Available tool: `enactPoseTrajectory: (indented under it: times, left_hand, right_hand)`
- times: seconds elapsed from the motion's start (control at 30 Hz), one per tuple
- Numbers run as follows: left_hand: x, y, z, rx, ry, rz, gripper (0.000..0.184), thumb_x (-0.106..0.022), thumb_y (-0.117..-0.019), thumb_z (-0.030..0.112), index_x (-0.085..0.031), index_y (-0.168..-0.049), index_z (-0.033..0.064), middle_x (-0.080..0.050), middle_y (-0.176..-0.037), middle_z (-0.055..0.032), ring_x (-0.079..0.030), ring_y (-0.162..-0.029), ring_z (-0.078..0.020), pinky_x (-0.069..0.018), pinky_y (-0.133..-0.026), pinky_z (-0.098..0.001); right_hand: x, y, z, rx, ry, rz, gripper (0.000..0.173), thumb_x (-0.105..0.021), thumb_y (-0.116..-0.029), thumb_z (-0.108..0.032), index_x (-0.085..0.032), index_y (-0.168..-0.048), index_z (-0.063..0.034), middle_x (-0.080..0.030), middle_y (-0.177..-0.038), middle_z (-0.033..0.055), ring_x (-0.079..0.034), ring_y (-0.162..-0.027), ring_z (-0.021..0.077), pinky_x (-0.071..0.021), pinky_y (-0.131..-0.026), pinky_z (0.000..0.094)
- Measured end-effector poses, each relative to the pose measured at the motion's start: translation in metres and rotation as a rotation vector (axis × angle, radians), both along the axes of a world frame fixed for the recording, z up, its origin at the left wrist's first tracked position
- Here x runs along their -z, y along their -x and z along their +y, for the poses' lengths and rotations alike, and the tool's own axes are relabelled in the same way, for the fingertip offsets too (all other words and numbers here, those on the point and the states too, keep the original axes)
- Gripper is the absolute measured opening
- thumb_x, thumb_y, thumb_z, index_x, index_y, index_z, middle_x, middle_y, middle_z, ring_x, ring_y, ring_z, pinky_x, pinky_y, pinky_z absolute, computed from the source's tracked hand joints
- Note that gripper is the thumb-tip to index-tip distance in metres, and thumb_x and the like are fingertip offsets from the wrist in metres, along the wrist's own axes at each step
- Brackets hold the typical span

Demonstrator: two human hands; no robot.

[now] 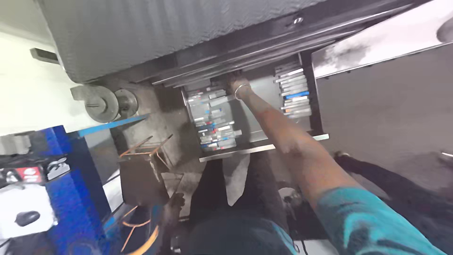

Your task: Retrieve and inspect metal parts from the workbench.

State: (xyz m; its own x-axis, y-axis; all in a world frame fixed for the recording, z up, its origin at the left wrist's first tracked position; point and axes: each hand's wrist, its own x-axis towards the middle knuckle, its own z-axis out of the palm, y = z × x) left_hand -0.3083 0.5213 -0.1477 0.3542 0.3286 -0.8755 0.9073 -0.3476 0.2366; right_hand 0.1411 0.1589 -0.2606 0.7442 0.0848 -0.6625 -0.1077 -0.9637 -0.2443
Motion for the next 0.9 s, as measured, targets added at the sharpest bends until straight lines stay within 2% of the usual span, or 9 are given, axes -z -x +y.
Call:
enactPoseTrajectory:
  times: [0.13,0.23,0.37,0.4,0.53,0.67,0.77,0.83,0.9]
  left_hand:
    - [-0.002,-0.011,-0.002,-0.016,0.047,-0.015,0.029,-0.053,-0.1062,0.017,-0.065,-0.125,-0.0013,-0.073,-0.102,-0.0151,-0.072,-0.088,-0.0233,-0.0601,-0.080,-0.0431]
    - [0.005,-0.011,0.004,0.040,0.077,-0.061,0.028,-0.054,-0.1061,0.017,-0.065,-0.125,0.0008,-0.074,-0.104,-0.0129,-0.072,-0.090,-0.0222,-0.0614,-0.080,-0.0423]
    - [0.006,-0.021,0.004,0.170,0.048,-0.147,0.025,-0.058,-0.1025,0.014,-0.066,-0.123,0.0009,-0.073,-0.103,-0.0128,-0.071,-0.092,-0.0212,-0.0607,-0.085,-0.0431]
    - [0.000,-0.035,-0.003,0.216,0.012,-0.157,0.026,-0.060,-0.1013,0.015,-0.066,-0.123,0.0016,-0.072,-0.104,-0.0131,-0.071,-0.094,-0.0216,-0.0598,-0.088,-0.0443]
    - [-0.022,-0.114,-0.054,0.438,-0.099,-0.424,0.040,-0.068,-0.0964,0.020,-0.065,-0.132,0.0009,-0.069,-0.125,-0.0173,-0.068,-0.114,-0.0269,-0.0541,-0.101,-0.0472]
    - [-0.048,-0.214,-0.126,0.709,-0.040,-0.682,0.072,-0.069,-0.0936,0.042,-0.047,-0.152,0.0073,-0.040,-0.159,-0.0188,-0.041,-0.147,-0.0306,-0.0399,-0.119,-0.0463]
    - [-0.081,-0.249,-0.173,0.632,0.098,-0.726,0.076,-0.069,-0.0944,0.033,-0.037,-0.153,-0.0036,-0.055,-0.144,-0.0195,-0.060,-0.127,-0.0231,-0.0508,-0.107,-0.0386]
    - [-0.105,-0.255,-0.193,0.533,0.102,-0.827,0.061,-0.065,-0.0965,0.026,-0.047,-0.145,-0.0059,-0.067,-0.121,-0.0185,-0.070,-0.100,-0.0202,-0.0597,-0.087,-0.0362]
    - [-0.129,-0.254,-0.208,0.500,0.048,-0.980,0.057,-0.070,-0.0910,0.023,-0.054,-0.140,-0.0012,-0.066,-0.120,-0.0168,-0.069,-0.094,-0.0181,-0.0610,-0.078,-0.0343]
  right_hand:
    - [-0.005,-0.002,0.003,0.059,-0.014,-0.005,0.058,-0.069,-0.0945,-0.029,-0.055,-0.142,-0.0003,-0.057,-0.141,0.0274,-0.053,-0.132,0.0469,-0.0436,-0.104,0.0692]
    - [-0.005,0.000,0.000,0.047,-0.041,-0.043,0.060,-0.065,-0.0978,-0.027,-0.049,-0.150,-0.0014,-0.047,-0.153,0.0251,-0.042,-0.143,0.0455,-0.0371,-0.111,0.0680]
    - [-0.005,0.010,-0.014,0.172,-0.202,-0.017,0.037,-0.064,-0.0986,-0.029,-0.070,-0.129,-0.0093,-0.067,-0.129,0.0237,-0.061,-0.124,0.0442,-0.0463,-0.104,0.0655]
    - [-0.011,0.017,-0.019,0.241,-0.262,-0.044,0.037,-0.067,-0.0982,-0.031,-0.070,-0.123,-0.0032,-0.066,-0.126,0.0274,-0.062,-0.121,0.0454,-0.0477,-0.102,0.0645]
    - [-0.069,0.073,-0.035,0.362,-0.588,-0.191,0.038,-0.076,-0.0937,-0.025,-0.069,-0.126,-0.0058,-0.065,-0.127,0.0212,-0.065,-0.114,0.0358,-0.0522,-0.100,0.0562]
    - [-0.157,0.137,-0.029,0.269,-0.740,-0.159,0.038,-0.081,-0.0872,-0.032,-0.074,-0.117,-0.0108,-0.071,-0.115,0.0080,-0.069,-0.101,0.0190,-0.0580,-0.091,0.0436]
    - [-0.215,0.169,-0.022,0.279,-0.802,-0.273,0.042,-0.078,-0.0859,-0.043,-0.073,-0.113,-0.0105,-0.072,-0.107,0.0031,-0.069,-0.095,0.0098,-0.0590,-0.086,0.0329]
    - [-0.243,0.174,-0.027,0.289,-0.815,-0.435,0.041,-0.075,-0.0888,-0.043,-0.073,-0.109,-0.0074,-0.074,-0.101,0.0031,-0.069,-0.090,0.0070,-0.0600,-0.082,0.0288]
    - [-0.271,0.175,-0.035,0.233,-0.788,-0.541,0.039,-0.072,-0.0916,-0.044,-0.074,-0.108,-0.0079,-0.075,-0.099,0.0022,-0.070,-0.088,0.0052,-0.0605,-0.078,0.0272]
